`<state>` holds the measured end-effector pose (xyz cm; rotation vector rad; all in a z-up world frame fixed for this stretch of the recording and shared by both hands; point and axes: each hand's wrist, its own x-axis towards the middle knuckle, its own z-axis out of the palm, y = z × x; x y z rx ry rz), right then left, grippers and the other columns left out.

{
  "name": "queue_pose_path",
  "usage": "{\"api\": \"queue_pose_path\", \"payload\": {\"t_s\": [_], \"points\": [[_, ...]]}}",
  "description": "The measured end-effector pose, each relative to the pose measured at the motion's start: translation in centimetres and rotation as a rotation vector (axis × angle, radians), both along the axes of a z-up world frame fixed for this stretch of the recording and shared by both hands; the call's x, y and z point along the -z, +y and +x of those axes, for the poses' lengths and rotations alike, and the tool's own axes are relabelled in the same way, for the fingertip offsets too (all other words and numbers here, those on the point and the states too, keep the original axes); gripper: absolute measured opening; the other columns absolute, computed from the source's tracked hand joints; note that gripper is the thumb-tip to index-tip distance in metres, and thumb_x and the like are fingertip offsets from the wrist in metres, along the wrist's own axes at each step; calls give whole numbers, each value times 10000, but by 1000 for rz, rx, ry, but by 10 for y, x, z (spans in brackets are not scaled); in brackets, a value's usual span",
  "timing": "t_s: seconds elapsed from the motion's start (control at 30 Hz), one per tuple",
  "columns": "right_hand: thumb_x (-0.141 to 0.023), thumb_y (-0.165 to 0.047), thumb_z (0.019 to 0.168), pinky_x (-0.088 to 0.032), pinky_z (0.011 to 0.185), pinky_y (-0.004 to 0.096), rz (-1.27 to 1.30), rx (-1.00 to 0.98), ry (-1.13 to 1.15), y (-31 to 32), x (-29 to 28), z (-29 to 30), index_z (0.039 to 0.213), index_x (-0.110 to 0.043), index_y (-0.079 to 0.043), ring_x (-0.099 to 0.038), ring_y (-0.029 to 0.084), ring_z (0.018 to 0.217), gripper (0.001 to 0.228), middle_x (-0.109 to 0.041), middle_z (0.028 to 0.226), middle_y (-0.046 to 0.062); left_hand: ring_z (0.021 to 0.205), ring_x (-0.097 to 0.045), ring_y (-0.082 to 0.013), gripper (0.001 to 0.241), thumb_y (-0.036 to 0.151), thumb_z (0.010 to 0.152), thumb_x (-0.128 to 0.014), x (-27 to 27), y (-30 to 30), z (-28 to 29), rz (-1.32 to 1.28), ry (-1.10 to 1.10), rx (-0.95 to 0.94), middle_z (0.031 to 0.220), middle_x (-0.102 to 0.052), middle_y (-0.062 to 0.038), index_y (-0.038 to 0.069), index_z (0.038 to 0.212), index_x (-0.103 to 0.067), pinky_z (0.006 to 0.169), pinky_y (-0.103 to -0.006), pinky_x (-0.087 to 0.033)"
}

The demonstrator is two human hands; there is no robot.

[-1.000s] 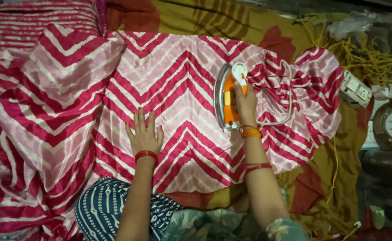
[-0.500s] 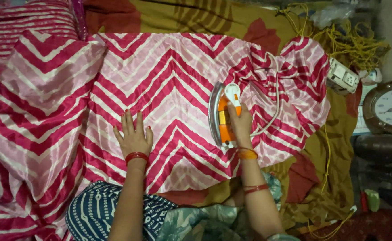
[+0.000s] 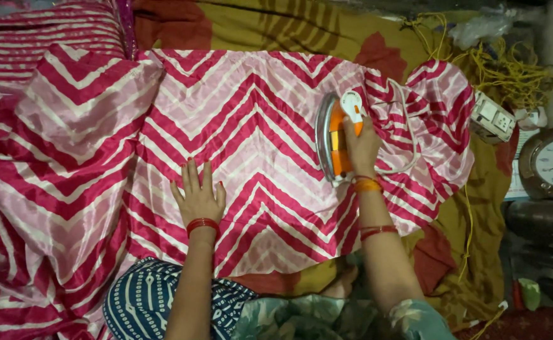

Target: The recorder is ironing a pink and white zigzag patterned cloth on a bed.

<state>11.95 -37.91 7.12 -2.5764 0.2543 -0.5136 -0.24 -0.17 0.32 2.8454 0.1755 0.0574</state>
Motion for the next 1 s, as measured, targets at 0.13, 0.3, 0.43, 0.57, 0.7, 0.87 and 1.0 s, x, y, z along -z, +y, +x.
{"api": "queue_pose_path", "payload": {"t_s": [0.13,0.3,0.43,0.57,0.7,0.87,1.0], "points": [[-633,-466,1008,-521,716,504,53,9,51,21,-8,-26,1054,-656,3,-704,434,816,472,-718,868,244,1572,-189,-279,633,432,999,-393,7,1,0,-10,-11,9,1690,-269,-131,202,1588,-402,1256,-570,-84],[-612,-505,973,-542,660,478,140,-90,232,59,-33,-67,1094,-657,-41,-722,388,750,481,-718,819,220,1558,-187,-281,634,432,993,-402,10,1,1,-1,6,4,1686,-263,-137,201,1583,-403,1239,-581,-84],[-629,-523,959,-534,617,499,40,-132,318,74,-28,-81,1081,-652,-26,-711,400,713,513,-706,787,234,1568,-195,-275,634,429,985,-414,3,0,-1,4,9,-9,1685,-276,-125,209,1580,-411,1245,-582,-87],[-627,-523,959,-545,601,495,-10,-188,319,92,-41,-81,1046,-644,-19,-712,398,673,512,-686,713,228,1572,-205,-276,639,429,987,-420,0,0,-1,22,-14,-3,1688,-284,-131,204,1585,-413,1252,-574,-94],[-669,-495,962,-519,600,524,-87,-129,234,103,-34,-62,996,-650,-8,-689,432,680,488,-675,705,248,1581,-200,-271,621,428,1001,-410,-3,-1,-1,23,10,-4,1694,-280,-129,210,1583,-411,1263,-569,-89],[-719,-479,914,-508,613,545,-103,-119,182,113,-16,-21,994,-654,-11,-680,451,710,478,-684,740,251,1564,-187,-279,635,432,999,-397,2,1,1,-2,1,5,1683,-268,-146,197,1589,-395,1246,-576,-77],[-735,-475,900,-519,652,538,-57,-132,145,122,-24,2,948,-657,-26,-691,443,756,458,-702,803,240,1571,-186,-276,639,430,997,-393,1,0,3,24,27,3,1692,-258,-134,204,1594,-387,1253,-568,-77]]}}
